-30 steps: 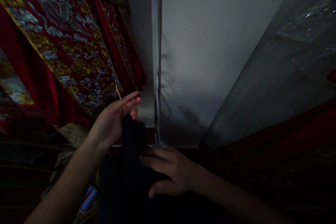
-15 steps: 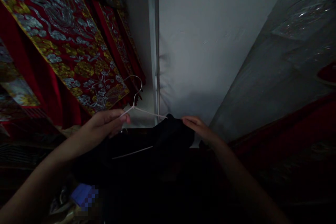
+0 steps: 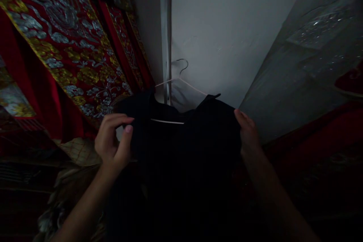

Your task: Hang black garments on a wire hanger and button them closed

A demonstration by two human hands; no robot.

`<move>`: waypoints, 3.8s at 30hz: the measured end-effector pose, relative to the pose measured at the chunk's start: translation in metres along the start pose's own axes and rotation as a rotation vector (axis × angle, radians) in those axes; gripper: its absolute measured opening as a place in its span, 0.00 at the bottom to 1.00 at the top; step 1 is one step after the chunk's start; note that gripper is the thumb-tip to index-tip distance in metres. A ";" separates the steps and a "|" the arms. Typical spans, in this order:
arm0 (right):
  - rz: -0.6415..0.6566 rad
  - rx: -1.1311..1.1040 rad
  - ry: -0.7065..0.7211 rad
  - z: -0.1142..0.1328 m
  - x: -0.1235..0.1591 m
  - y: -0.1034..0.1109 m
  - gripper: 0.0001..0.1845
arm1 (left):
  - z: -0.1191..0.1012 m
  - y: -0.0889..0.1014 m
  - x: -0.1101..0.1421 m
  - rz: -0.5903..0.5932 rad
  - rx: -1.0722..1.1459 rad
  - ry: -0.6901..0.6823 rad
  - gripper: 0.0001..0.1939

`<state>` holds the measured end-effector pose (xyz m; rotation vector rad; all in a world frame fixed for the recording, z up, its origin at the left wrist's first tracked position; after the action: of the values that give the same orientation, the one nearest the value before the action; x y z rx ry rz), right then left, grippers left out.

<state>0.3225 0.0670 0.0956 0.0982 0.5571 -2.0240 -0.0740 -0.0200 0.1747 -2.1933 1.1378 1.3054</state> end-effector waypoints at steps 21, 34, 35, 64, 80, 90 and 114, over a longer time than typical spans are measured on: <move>0.133 0.011 -0.007 -0.040 -0.027 -0.021 0.24 | 0.107 -0.107 0.113 0.126 0.242 0.806 0.16; 0.490 0.183 -0.182 -0.094 0.173 -0.062 0.13 | 0.063 -0.086 0.160 0.224 0.411 0.937 0.17; 0.557 0.181 -0.177 -0.092 0.177 -0.076 0.12 | 0.059 -0.084 0.160 0.230 0.417 0.939 0.17; 0.581 0.054 -0.445 -0.099 0.176 -0.088 0.19 | 0.048 -0.102 0.185 0.287 0.205 0.763 0.04; 0.456 -0.012 -0.257 -0.045 0.051 -0.172 0.12 | 0.081 -0.137 0.201 0.348 0.114 0.654 0.07; 0.473 0.002 -0.228 -0.032 0.037 -0.194 0.14 | 0.085 -0.134 0.214 0.389 0.072 0.633 0.07; 0.291 0.160 0.259 -0.029 -0.008 -0.152 0.13 | 0.076 -0.136 0.040 0.456 -0.041 0.465 0.20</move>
<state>0.1928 0.1468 0.1242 0.5153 0.5079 -1.7778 -0.0019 0.0941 0.0874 -2.4319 1.8887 0.9907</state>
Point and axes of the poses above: each hand's wrist, its own x-axis away from the middle knuckle, its own y-axis out of the back of the hand, z = x × y, the point moved 8 cm from there along -x, towards the middle knuckle, and after that the axes turned 8 degrees about y, right-handed, at the moved point
